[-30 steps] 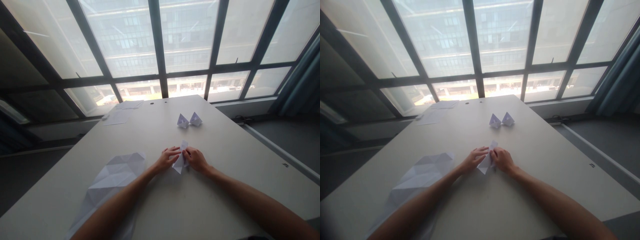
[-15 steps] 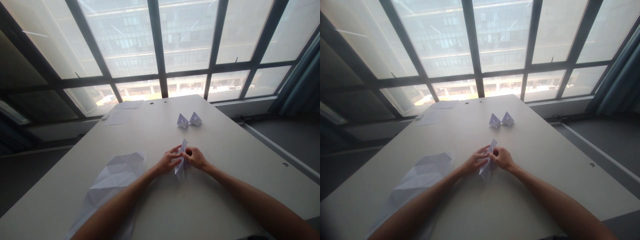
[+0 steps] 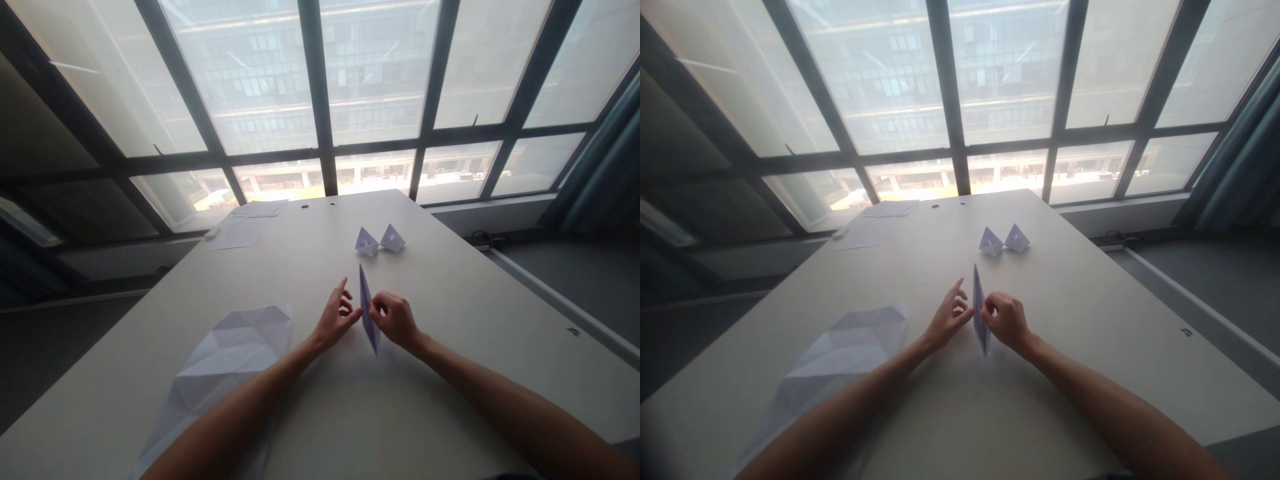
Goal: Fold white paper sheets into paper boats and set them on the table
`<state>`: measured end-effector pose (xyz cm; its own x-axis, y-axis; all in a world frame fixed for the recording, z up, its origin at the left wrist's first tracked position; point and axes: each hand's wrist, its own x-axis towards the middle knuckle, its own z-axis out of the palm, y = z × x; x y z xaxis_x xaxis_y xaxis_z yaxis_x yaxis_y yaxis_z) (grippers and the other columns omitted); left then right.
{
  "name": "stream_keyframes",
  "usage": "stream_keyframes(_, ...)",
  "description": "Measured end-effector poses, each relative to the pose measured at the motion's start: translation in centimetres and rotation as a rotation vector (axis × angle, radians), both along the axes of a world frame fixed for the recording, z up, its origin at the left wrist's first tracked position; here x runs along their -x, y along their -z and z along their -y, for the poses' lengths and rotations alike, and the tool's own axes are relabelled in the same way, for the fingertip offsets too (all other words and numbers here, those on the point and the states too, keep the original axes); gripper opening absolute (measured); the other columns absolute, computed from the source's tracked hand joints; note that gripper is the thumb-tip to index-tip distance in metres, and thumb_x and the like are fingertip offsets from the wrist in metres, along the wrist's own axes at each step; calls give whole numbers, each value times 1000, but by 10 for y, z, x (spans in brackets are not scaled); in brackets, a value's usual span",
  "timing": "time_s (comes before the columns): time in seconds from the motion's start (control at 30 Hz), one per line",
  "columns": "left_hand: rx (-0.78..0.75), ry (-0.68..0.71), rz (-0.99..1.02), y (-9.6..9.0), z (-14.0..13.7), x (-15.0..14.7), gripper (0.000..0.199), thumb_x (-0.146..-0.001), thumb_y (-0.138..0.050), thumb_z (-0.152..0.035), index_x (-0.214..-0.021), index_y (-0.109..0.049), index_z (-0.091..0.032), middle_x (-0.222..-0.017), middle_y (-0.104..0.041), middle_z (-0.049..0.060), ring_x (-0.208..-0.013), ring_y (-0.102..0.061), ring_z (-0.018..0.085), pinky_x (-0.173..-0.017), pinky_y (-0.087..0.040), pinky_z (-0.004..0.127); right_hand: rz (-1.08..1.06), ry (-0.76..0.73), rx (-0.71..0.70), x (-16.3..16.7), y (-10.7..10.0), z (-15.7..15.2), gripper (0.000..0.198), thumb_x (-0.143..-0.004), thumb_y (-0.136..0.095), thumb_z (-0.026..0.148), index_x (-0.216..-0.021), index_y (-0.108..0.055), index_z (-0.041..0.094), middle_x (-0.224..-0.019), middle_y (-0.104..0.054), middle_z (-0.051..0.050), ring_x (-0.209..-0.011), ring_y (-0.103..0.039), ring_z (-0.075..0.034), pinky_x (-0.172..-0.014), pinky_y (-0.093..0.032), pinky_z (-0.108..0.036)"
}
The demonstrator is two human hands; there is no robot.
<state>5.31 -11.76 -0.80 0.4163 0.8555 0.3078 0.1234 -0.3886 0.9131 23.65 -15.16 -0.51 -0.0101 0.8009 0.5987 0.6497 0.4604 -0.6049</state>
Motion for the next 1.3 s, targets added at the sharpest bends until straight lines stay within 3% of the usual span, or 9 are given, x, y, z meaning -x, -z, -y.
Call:
stream_keyframes(0.13,11,94,-73,0,4,-3,84,-84,-68,-39,-152,-23,-21,-80,-48,-3,-65,-45,9,-60,-44,22,52,-17,-61,1,-2,2,22,-82,-54,16,-61,-48,19,-60,-49,4,-55,-42,-10,-57,-31,-23)
stream_keyframes(0.33,17,95,-52,-3,8,-2,79,-85,-64,-34,-151,-24,-17,-73,-54,-4,-63,-49,11,-61,-43,23,57,-67,-44,2,-2,2,23,-87,-53,20,-64,-50,19,-62,-50,3,-55,-42,-10,-57,-32,-23)
stream_keyframes(0.5,75,26,-18,-5,6,-3,51,-82,-56,-22,-132,-50,-15,-70,-58,-2,-54,-50,10,-53,-43,20,71,-47,-37,2,-2,1,25,-88,-52,22,-63,-50,19,-62,-51,2,-56,-44,-10,-58,-33,-23)
stream_keyframes(0.63,-5,-91,-103,-10,7,-4,33,-83,-48,-19,-112,-63,-14,-62,-54,-4,-49,-47,9,-49,-41,18,90,64,-10,3,-3,1,23,-85,-53,22,-62,-49,20,-62,-53,2,-56,-46,-11,-59,-32,-23)
stream_keyframes(0.8,-214,-124,-246,-9,12,-4,47,-86,-47,-19,-133,-55,-15,-59,-49,-7,-51,-40,8,-53,-37,17,57,175,197,7,-3,-1,17,-79,-60,30,-66,-53,21,-57,-54,4,-51,-45,-11,-53,-28,-24)
stream_keyframes(0.97,-372,-121,-337,-1,12,-4,58,-84,-50,-16,-142,-47,-14,-60,-52,-5,-52,-45,8,-59,-42,19,-17,115,302,10,-1,-3,25,-80,-56,35,-60,-54,19,-53,-52,3,-50,-42,-11,-49,-25,-24)
stream_keyframes(1.13,-353,-206,-316,-9,13,-3,54,-81,-50,-13,-135,-55,-14,-57,-49,-7,-49,-42,7,-56,-39,17,-100,113,298,2,-4,-2,22,-76,-52,28,-57,-53,18,-53,-52,2,-52,-41,-11,-49,-25,-23)
stream_keyframes(1.3,-265,-286,-255,-13,10,-1,48,-82,-50,-19,-129,-61,-11,-62,-55,-4,-53,-45,9,-55,-40,19,-160,123,280,-14,-9,-4,20,-74,-50,25,-55,-48,19,-51,-48,3,-52,-41,-11,-47,-27,-23)
